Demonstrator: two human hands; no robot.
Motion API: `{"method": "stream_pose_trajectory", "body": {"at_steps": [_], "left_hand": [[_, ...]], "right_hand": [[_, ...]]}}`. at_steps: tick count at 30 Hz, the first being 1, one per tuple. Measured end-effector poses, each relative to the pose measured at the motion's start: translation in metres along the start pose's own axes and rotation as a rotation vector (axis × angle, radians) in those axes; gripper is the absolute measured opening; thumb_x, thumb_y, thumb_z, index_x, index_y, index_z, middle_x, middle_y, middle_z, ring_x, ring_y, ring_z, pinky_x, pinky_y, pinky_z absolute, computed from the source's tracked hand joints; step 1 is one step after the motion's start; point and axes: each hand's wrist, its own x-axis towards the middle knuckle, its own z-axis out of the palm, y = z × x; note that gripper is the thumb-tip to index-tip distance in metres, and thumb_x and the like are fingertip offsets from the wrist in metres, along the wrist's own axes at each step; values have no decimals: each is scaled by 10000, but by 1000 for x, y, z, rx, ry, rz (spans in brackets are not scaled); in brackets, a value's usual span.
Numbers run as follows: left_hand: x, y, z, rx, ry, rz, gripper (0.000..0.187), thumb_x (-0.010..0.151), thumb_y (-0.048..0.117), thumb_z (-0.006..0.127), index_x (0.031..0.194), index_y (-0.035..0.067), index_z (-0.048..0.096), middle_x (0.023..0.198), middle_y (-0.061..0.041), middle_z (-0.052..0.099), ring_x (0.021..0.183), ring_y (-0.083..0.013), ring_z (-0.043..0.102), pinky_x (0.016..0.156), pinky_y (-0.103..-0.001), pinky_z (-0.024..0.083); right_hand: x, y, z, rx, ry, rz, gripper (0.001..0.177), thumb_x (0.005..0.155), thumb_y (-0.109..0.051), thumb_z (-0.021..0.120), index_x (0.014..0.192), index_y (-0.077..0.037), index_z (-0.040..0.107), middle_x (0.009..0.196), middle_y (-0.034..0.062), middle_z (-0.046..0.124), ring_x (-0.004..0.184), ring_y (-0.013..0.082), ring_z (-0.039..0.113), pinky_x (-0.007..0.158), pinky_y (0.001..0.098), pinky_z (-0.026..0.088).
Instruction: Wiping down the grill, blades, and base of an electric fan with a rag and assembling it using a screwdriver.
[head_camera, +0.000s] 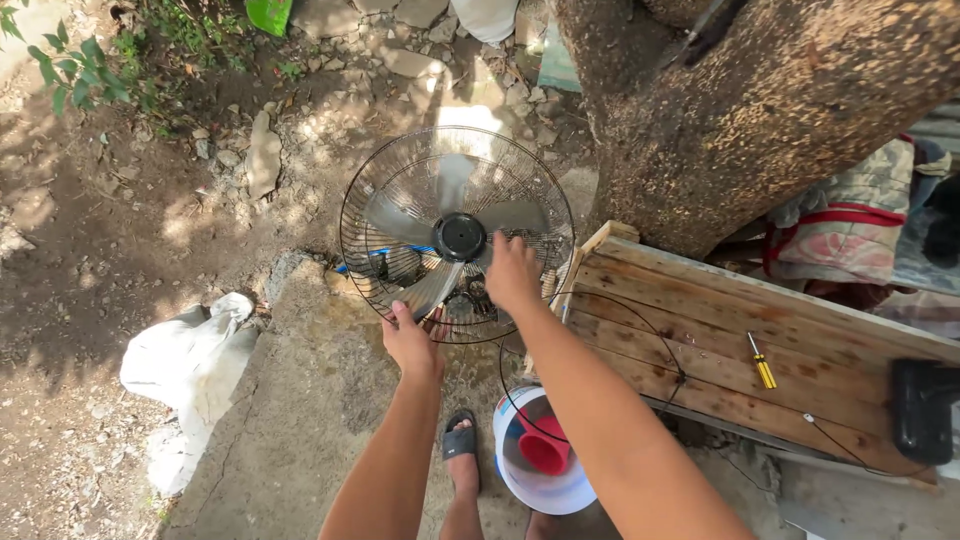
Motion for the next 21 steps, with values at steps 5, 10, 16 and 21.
{"method": "stream_pose_trajectory", "body": {"at_steps": [5,10,16,21], "left_hand": [[14,0,-11,28,-27,-29,388,1044,461,503,1165,92,501,998,-132,669,752,-258,695,568,-424,596],[31,-3,-12,7,-21,-72,409,1036,490,493,1177,106,496,962,-121,652,743,-256,683,571,-420,592],[48,1,-2,36,-45,-44,401,1040,483,481,1175,106,487,951,-132,649,733,-260,666,561,-415,566],[48,11,8,45,-102,-26,414,1053,483,480,1162,84,481,943,-125,641,755,-246,668,573,-416,584]], "right_hand": [[39,27,17,478,-20,20,392,908,-153,707,1287,-70,653,1196,153,691,1107,324,650,964,445,503],[38,14,-26,822,172,-175,338,924,-94,683,1258,-60,650,1133,70,700,1034,242,684,887,344,537],[2,-35,-100,447,444,-395,304,983,-31,618,1275,-33,704,1069,119,581,967,289,634,879,418,539],[18,-32,-59,-208,698,-673,386,994,-23,542,1376,-16,601,1407,184,550,1301,339,564,1120,429,474]]}}
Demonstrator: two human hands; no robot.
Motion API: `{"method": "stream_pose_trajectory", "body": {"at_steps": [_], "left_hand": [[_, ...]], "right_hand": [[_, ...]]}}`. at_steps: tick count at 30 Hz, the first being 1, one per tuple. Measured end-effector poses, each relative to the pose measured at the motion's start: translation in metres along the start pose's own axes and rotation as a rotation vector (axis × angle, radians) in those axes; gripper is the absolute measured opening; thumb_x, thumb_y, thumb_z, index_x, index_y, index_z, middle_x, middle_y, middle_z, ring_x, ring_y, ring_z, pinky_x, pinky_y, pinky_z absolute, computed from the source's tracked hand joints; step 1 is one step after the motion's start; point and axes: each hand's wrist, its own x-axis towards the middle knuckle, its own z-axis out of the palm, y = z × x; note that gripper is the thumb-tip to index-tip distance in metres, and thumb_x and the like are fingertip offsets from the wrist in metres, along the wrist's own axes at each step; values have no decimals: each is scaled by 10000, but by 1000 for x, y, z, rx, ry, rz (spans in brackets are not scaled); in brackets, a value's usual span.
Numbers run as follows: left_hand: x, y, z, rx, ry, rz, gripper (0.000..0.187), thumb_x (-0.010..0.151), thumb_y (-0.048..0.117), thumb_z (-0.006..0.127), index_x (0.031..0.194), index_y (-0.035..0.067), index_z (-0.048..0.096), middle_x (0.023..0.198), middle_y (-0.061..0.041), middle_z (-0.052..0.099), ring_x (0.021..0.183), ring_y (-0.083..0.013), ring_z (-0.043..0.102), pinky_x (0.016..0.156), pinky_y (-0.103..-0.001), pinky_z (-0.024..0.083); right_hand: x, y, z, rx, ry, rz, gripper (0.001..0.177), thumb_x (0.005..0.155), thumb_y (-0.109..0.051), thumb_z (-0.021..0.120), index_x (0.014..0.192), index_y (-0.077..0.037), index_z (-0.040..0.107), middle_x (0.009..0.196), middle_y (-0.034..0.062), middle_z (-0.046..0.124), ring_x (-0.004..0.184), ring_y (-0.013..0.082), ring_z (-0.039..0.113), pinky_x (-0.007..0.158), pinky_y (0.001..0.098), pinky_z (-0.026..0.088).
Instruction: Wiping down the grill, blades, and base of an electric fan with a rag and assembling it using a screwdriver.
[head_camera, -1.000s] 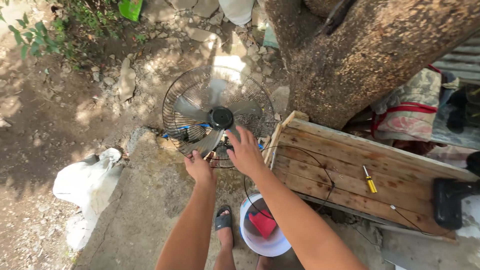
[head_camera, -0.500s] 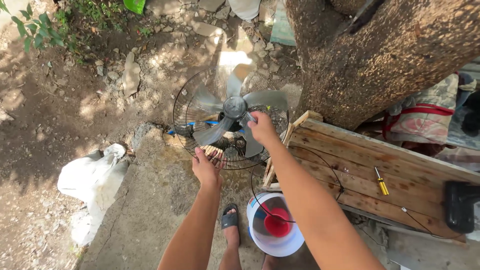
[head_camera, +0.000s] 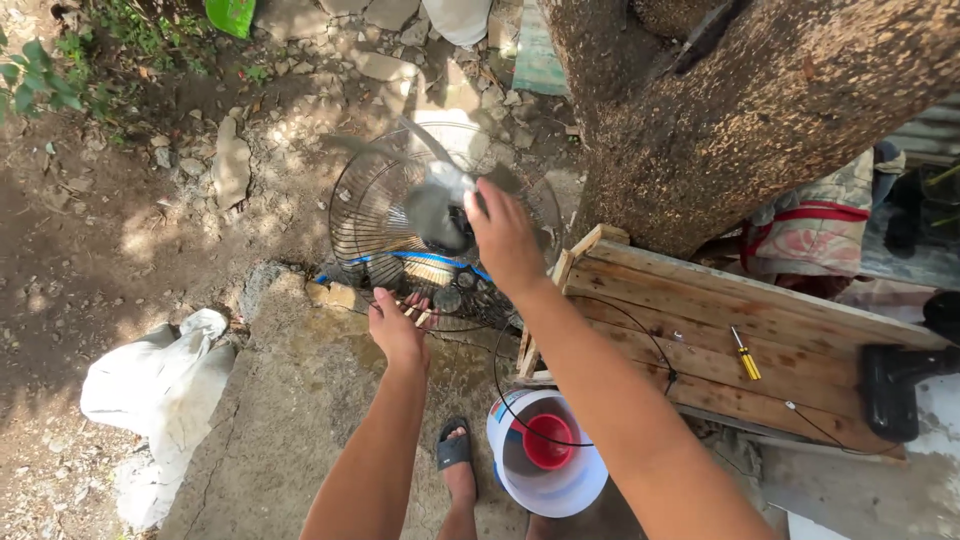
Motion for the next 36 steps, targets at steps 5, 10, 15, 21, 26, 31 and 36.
{"method": "stream_pose_trajectory", "body": {"at_steps": [5,10,15,21,26,31,36], "left_hand": [[-5,11,2,25,-36,-10,417,1055,488,457,1148,82,475,952,-137,644,745,-250,672,558,-409,572],[-11,16,1,58,-49,-24,437,1043,502,447,1171,87,495,1004,-122,646,757,-258,695,556,-406,582],[-10,1,-13,22,-73,-43,486,1024,547,466,1235,113,524,1072,-113,668,779,-244,696,579,-395,597],[-14,-37,-46,-11,-66,-47,492,1026,559,469,1249,122,507,1067,-118,654,836,-263,680,625,-413,597],[-19,-63,-89,-68,-55,-64,523,1007,574,461,1282,130,487,1224,-127,609,988,-324,642,747,-485,593],[-21,-108,-152,-58,-34,-69,577,1012,584,459,1361,126,483,1372,-143,575,1148,-340,620,890,-532,567],[-15,-145,-192,-43,-13,-74,575,1020,564,439,1373,112,484,1366,-169,561,1149,-362,601,904,-570,581]], "right_hand": [[-32,-16,26,-25,-266,9,460,958,-31,552,1414,27,534,1462,218,522,1335,370,514,1128,462,430],[-54,-34,32,75,-335,17,486,936,-74,593,1411,-2,521,1457,196,525,1336,381,503,1127,517,393],[-68,-61,-23,309,-178,70,362,885,-73,669,1244,-26,654,1308,164,596,1235,375,558,1064,518,424],[-139,-88,-64,594,-41,182,176,906,-6,665,1081,-21,656,1066,127,623,993,341,628,850,435,533],[-254,-88,-72,633,-138,324,62,902,-21,617,963,-32,628,958,147,607,898,369,634,744,454,529],[-391,-86,-52,613,-474,439,48,865,-86,600,882,-42,610,908,163,616,875,388,635,746,482,528],[-490,-75,-1,460,-1134,605,172,929,-208,586,993,-68,663,1076,179,681,1023,396,644,884,516,517]]}}
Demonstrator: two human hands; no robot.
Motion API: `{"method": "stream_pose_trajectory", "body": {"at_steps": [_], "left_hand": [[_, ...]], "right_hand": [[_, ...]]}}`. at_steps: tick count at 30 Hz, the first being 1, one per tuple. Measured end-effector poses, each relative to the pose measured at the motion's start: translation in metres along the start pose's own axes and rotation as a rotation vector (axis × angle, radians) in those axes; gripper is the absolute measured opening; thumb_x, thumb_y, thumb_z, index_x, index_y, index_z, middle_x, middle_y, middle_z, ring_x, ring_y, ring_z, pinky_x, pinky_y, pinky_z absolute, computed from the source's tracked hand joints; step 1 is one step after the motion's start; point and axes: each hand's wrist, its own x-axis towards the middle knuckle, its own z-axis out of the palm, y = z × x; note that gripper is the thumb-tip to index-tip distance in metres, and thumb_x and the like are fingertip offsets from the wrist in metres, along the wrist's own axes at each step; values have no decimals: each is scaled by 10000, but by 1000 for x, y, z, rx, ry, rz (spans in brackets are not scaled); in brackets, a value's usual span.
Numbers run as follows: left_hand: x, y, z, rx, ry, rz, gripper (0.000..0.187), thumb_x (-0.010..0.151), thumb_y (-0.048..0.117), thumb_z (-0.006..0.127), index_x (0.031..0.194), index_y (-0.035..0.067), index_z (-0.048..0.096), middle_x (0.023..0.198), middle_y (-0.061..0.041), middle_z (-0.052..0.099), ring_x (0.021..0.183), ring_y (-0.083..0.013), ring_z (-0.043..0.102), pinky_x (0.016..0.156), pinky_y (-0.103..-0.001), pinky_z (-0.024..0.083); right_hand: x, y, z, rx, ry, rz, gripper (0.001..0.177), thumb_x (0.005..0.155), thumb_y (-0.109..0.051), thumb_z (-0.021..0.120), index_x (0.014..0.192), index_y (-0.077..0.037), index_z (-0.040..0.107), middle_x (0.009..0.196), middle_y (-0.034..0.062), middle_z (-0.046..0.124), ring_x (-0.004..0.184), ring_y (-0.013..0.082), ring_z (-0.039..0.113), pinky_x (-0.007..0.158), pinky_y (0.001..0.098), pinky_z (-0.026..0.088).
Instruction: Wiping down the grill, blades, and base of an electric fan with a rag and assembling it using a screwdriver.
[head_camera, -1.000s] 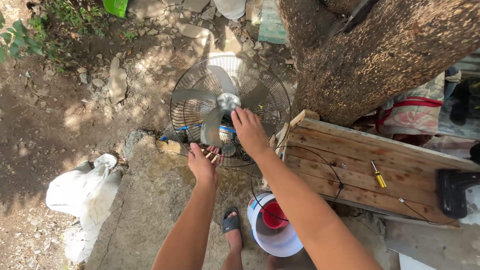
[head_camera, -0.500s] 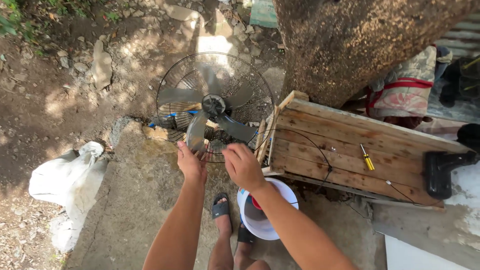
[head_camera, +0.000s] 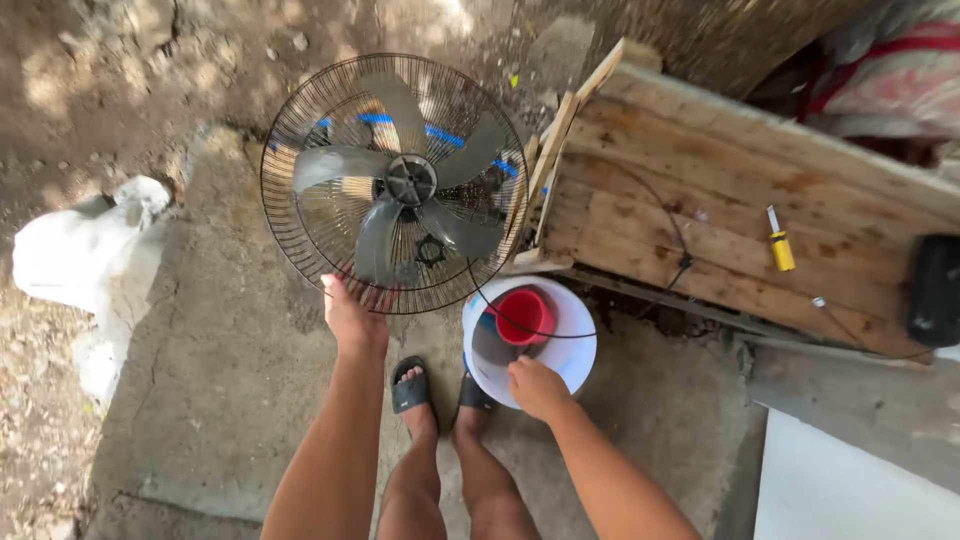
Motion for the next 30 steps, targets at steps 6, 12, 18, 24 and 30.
{"method": "stream_pose_trajectory", "body": {"at_steps": [6,12,18,24,30], "left_hand": [[-3,-34,-42,73,67,-36,576,1020,577,408,1361,118,470,1351,-174,560,1133,-366,611,894,-558,584],[6,-65,-72,93,126,-85,617,1020,582,392,1397,100,467,1345,-176,553,1146,-352,608,937,-548,579],[15,-82,-83,115,163,-97,668,1010,599,366,1439,97,470,1352,-182,542,1153,-347,609,978,-550,569],[16,-87,-84,121,138,-79,664,993,597,370,1434,108,455,1425,-172,536,1174,-344,612,984,-558,561],[18,-94,-85,119,122,-90,682,992,607,385,1437,93,455,1403,-184,550,1178,-343,609,985,-558,556]], "right_hand": [[60,118,147,214,106,275,382,910,-235,620,1232,-28,643,1206,263,665,1137,412,623,977,499,507],[117,81,153,506,66,412,451,916,-213,574,1344,-72,575,1277,181,643,1032,340,706,871,465,588],[233,153,318,2182,173,570,200,1034,-247,616,1187,-118,625,1066,85,639,926,249,627,804,457,566],[279,130,299,2448,542,142,409,1078,-265,394,1360,-52,602,1365,123,643,1276,258,584,1095,386,481],[246,72,203,2336,555,-40,440,1018,-274,372,1353,-84,584,1366,52,669,1239,228,639,1033,361,558]]}}
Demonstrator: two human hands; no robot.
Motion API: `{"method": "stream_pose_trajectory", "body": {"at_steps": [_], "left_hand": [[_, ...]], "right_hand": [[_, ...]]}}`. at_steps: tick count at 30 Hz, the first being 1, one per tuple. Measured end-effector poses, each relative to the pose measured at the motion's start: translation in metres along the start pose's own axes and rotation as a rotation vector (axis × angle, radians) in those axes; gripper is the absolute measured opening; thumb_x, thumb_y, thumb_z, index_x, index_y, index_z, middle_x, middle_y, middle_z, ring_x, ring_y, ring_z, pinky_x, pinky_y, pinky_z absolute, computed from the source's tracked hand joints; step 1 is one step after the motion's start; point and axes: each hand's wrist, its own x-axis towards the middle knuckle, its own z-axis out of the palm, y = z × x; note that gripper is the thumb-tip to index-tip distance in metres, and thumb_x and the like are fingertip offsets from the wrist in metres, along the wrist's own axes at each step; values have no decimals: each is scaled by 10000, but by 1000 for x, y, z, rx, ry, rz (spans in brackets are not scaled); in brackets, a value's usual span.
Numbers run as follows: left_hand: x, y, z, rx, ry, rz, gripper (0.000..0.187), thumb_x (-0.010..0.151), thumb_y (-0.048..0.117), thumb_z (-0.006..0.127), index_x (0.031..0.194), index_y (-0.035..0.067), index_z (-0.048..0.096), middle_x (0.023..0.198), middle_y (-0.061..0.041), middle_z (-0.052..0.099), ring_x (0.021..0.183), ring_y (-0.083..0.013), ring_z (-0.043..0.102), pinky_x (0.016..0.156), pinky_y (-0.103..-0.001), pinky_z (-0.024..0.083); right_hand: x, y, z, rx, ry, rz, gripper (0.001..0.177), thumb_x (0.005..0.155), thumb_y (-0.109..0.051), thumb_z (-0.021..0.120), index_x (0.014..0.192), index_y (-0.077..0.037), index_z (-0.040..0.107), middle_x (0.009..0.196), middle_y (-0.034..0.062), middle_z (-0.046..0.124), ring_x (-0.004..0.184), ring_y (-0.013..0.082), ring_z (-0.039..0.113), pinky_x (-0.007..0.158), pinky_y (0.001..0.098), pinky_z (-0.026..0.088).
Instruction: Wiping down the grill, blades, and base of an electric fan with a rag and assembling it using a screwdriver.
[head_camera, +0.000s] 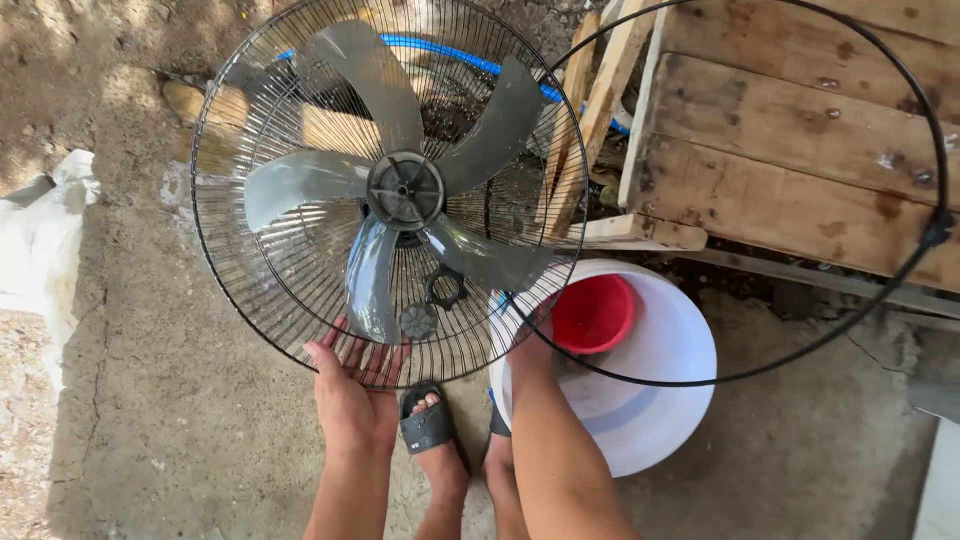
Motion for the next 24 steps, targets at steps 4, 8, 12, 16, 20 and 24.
{"method": "stream_pose_trajectory", "body": {"at_steps": [4,8,12,16,20,24], "left_hand": [[-7,-2,7,-16,-14,2,675,984,600,397,1436,101,450,1395,-184,546,1188,-339,610,984,-565,560],[-4,-8,7,-34,-25,17,665,990,586,397,1427,88,453,1404,-181,549,1191,-348,614,978,-576,560],[-10,-4,8,-34,-43,23,642,1009,570,391,1422,82,459,1421,-174,539,1186,-354,614,978,-575,555],[-8,-5,2,-37,-28,24,635,1027,566,390,1420,72,468,1402,-179,541,1164,-352,614,971,-570,556],[-17,2,8,-62,-49,25,617,1025,558,395,1405,77,460,1357,-187,553,1143,-349,626,958,-569,573],[-33,13,17,-78,-40,18,597,1018,553,403,1383,83,457,1352,-176,559,1133,-340,635,941,-557,586]], "right_hand": [[29,28,-125,73,417,12,286,1136,-341,547,1264,-91,599,1215,45,688,1067,202,644,867,357,570],[-27,-3,-20,-1054,906,168,347,1022,-336,582,1096,-1,639,957,161,713,847,337,705,727,476,552],[8,23,-124,-1500,727,107,254,979,-233,517,1024,-12,632,846,220,718,765,370,746,663,501,583],[32,27,-229,-2311,145,29,378,1041,-324,482,904,-89,745,895,208,737,881,406,727,770,519,549],[-30,-47,-94,-1966,280,-11,490,1029,-481,513,1025,-35,715,803,223,700,672,424,695,606,510,545],[-86,-114,7,-1796,247,331,475,930,-474,529,1163,-79,651,645,197,656,456,357,622,451,493,500]]}}
